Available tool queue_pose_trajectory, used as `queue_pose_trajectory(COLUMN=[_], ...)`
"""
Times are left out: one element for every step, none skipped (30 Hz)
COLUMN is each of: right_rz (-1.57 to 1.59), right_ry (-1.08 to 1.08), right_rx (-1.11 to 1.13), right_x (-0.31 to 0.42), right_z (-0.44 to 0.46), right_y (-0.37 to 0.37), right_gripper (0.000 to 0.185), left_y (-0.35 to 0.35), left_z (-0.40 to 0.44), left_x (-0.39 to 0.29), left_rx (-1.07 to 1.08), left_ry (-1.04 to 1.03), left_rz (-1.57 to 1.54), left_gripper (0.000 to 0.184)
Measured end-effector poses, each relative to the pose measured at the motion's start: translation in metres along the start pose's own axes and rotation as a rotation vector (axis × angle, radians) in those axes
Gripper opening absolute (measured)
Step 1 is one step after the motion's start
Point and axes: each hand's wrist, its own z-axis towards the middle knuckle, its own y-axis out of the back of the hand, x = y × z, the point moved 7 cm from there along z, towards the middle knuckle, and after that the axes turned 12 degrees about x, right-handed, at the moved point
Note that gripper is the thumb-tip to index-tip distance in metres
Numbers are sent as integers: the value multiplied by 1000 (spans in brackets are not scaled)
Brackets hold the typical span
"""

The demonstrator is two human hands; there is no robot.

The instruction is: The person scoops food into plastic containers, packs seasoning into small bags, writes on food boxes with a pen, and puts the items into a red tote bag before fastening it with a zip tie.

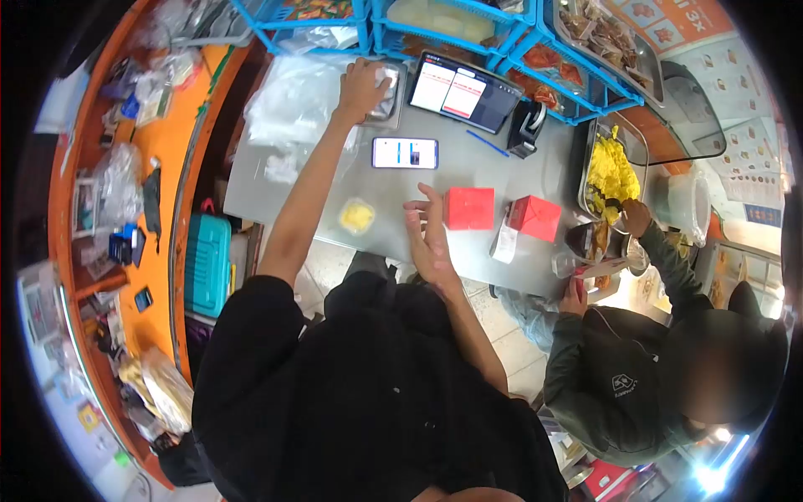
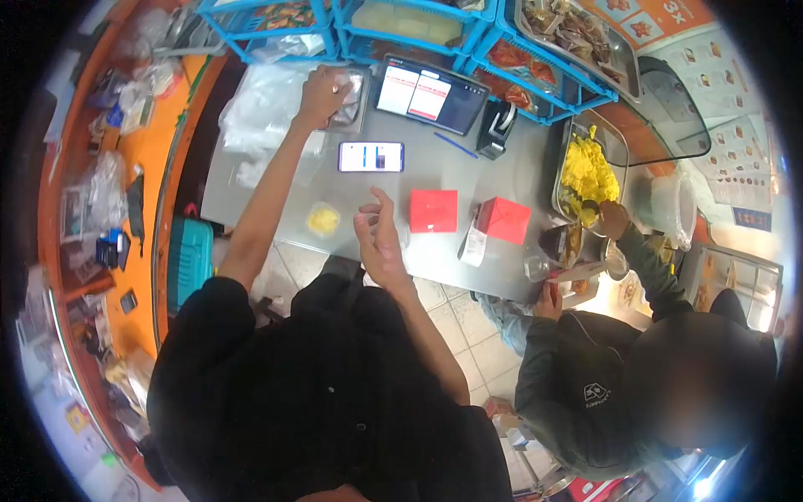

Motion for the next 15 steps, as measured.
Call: queue_pose_trajectory(right_rz=[-2,-3,-5,-50,-53,-52,-50,-18,-65,-112,-202,-294,-429,-561,-512], right_ry=[8,11,13,61,60,58,56,86,135,186,320,457,495,534,431], right_rx=[-30,-55,-79,-162,-169,-175,-180,-247,-260,-274,-287,-296,-167,-33,135], right_x=[6,11,13,18,15,10,6,5,6,6,3,-4,-15,-23,-33], right_z=[17,33,47,60,77,94,113,135,160,189,222,254,287,310,330], right_y=[4,7,11,17,22,29,33,40,46,53,57,59,56,51,48], right_gripper=[51,50,50,42,40,37,35,27,24,21,18,15,14,13,12], left_y=[-11,-28,-32,-29,-26,-20,-17,-14,-9,6,9,12,16,22,24], left_z=[23,38,46,51,54,52,47,41,33,25,21,18,15,13,11], left_x=[8,19,23,22,19,16,15,14,13,6,5,6,7,4,3], left_rx=[30,105,179,253,327,310,282,257,231,129,127,121,117,72,56], left_ry=[1,0,-34,-70,-109,-119,-166,-209,-251,-318,-339,-359,-375,-387,-419], left_rz=[142,238,197,158,123,66,16,-34,-83,-129,-144,-159,-174,-181,-186], left_gripper=[32,29,29,29,28,23,22,21,20,15,13,11,10,8,8])
